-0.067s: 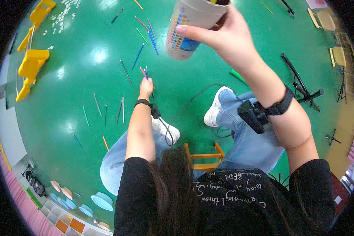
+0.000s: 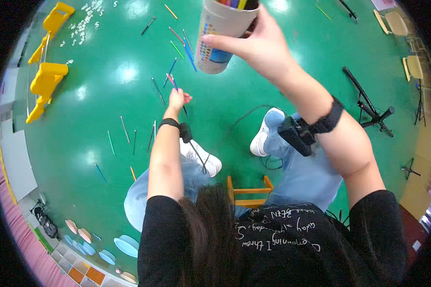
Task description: The person picks up several colored pencils scattered on the floor and places them one by one into a cylindrical container held in the left hand.
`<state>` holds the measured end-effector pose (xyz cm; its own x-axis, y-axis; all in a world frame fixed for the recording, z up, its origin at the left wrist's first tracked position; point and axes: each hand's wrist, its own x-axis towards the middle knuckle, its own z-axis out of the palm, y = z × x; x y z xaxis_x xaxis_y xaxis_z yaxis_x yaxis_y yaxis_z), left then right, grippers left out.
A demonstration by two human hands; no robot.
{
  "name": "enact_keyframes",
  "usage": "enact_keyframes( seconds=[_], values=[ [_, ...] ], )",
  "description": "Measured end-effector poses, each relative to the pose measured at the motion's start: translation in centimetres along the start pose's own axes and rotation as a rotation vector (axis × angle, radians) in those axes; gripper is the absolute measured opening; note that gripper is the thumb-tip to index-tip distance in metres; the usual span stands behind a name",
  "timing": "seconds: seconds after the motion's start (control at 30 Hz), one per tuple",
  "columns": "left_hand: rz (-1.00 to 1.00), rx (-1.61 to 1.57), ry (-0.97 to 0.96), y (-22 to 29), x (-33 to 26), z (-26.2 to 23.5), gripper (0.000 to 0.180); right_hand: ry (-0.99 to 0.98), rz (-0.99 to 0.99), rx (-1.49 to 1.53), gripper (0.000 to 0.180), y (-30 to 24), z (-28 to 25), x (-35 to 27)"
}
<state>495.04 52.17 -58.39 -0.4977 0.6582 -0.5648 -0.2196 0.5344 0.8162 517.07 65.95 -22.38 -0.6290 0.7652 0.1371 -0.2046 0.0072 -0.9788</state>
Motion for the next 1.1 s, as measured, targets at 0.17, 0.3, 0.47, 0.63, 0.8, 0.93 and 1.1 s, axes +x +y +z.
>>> enact_keyframes(
  seconds=[0.17, 0.3, 0.47, 0.63, 0.8, 0.93, 1.1],
  values=[
    [0.242, 0.093, -0.069, 14.0, -4.1, -1.9, 0.015, 0.046, -0.174, -0.219, 0.073, 1.5, 0.1, -0.4],
    [0.393, -0.198, -0.128, 24.1, -11.6, -2.3, 0.017, -0.006, -0.187, -0.176, 0.073, 0.9, 0.2, -1.1],
    [0.577, -0.476, -0.228, 31.2, -22.9, -1.0, 0.022, -0.1, -0.165, -0.27, 0.072, 1.8, 0.7, -2.7],
    [0.71, -0.486, -0.184, 31.9, -28.7, 0.4, 0.046, -0.272, -0.042, -0.318, 0.073, 2.1, 2.0, -4.6],
    [0.82, -0.561, -0.208, 34.0, -31.6, 1.9, 0.046, -0.365, -0.065, -0.351, 0.072, 2.3, 3.5, -5.5],
    [0.92, -0.606, -0.607, 34.1, -30.3, -0.5, 0.035, -0.426, -0.112, -0.403, 0.069, 4.1, 4.5, -5.5],
    [0.774, -0.587, -0.289, 31.6, -28.9, 2.1, 0.039, -0.429, -0.191, -0.333, 0.066, 4.7, 5.2, -5.7]
  ],
)
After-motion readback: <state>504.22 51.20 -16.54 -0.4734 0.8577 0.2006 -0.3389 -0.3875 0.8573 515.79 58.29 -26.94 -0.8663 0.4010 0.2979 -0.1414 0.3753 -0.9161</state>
